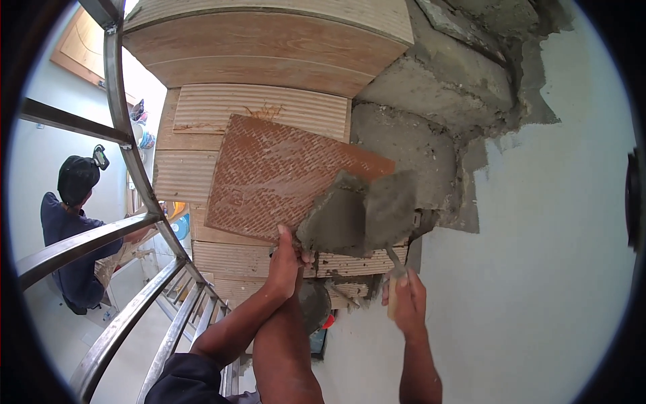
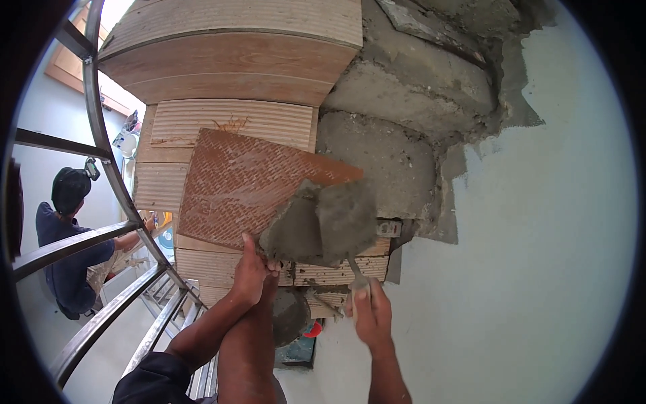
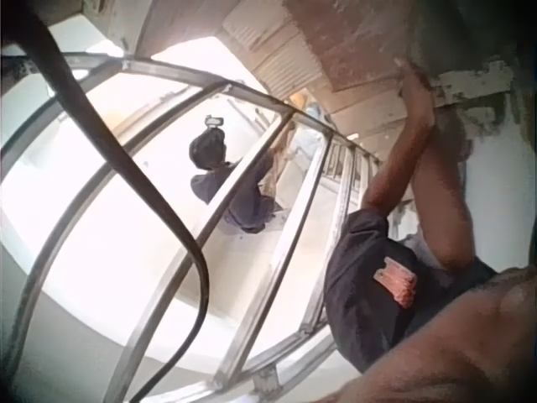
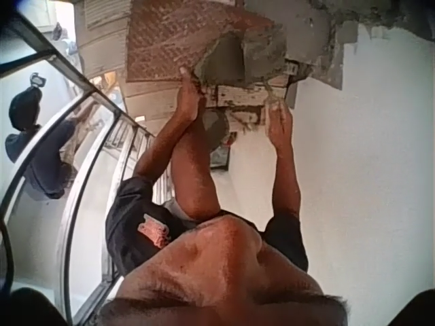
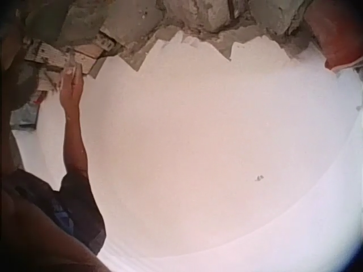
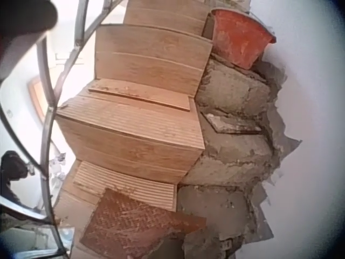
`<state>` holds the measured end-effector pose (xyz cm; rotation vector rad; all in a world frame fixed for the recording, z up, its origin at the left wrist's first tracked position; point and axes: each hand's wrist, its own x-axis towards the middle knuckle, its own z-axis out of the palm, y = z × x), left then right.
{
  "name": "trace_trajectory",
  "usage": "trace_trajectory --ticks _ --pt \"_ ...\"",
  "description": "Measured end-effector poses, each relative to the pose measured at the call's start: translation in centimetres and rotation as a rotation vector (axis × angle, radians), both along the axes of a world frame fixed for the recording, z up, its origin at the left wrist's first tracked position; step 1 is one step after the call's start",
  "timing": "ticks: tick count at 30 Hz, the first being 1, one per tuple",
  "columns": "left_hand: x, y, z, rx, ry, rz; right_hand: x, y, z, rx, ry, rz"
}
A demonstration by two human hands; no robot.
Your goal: Applying mortar and laying tiles on a concrete staircase.
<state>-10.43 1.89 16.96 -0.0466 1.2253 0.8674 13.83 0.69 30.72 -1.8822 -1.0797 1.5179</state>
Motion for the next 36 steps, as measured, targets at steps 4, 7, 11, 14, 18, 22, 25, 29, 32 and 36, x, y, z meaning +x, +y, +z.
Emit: trace_trajectory --ticks 4,7,11,14,18,22,25,29,32,36 --pt "-0.1 0.3 0.1 0.006 0.025 -0.003 2.4 3.9 -3.1 -0.216 0.085 0.191" --pt "0.1 0.7 1.1 0.039 -0.008 0.046 4.1 6.0 -5.0 -0.085 -0.099 0.44" --pt "0.3 1.2 2.3 0.09 -0.057 0.054 6.3 7.4 -6.2 0.041 -0.291 0.637" --pt "0.4 1.2 2.4 0.103 -0.05 0.059 8.4 7.7 -6.4 0.102 -0.298 0.671" --pt "0.6 1.0 1.5 0.099 -0.057 0.075 11.4 6.5 -4.5 0.038 -0.448 0.619" --pt "0.9 0.9 1.1 0.09 -0.09 0.121 11.5 3.5 -0.2 -0.09 -0.497 0.486" --pt "0.9 1.2 1.4 0.101 -0.081 0.114 9.5 3.6 2.2 0.125 -0.606 0.62" --pt "0.8 1.4 1.7 0.115 -0.066 0.104 6.5 7.5 1.8 0.301 -0.873 0.945" --pt "0.9 1.5 1.4 0.127 -0.069 0.098 4.8 12.1 -1.0 0.226 -0.976 1.104" --pt "1.6 1.4 0.8 0.122 -0.066 0.133 2.9 16.3 -1.8 0.23 -0.991 1.16"
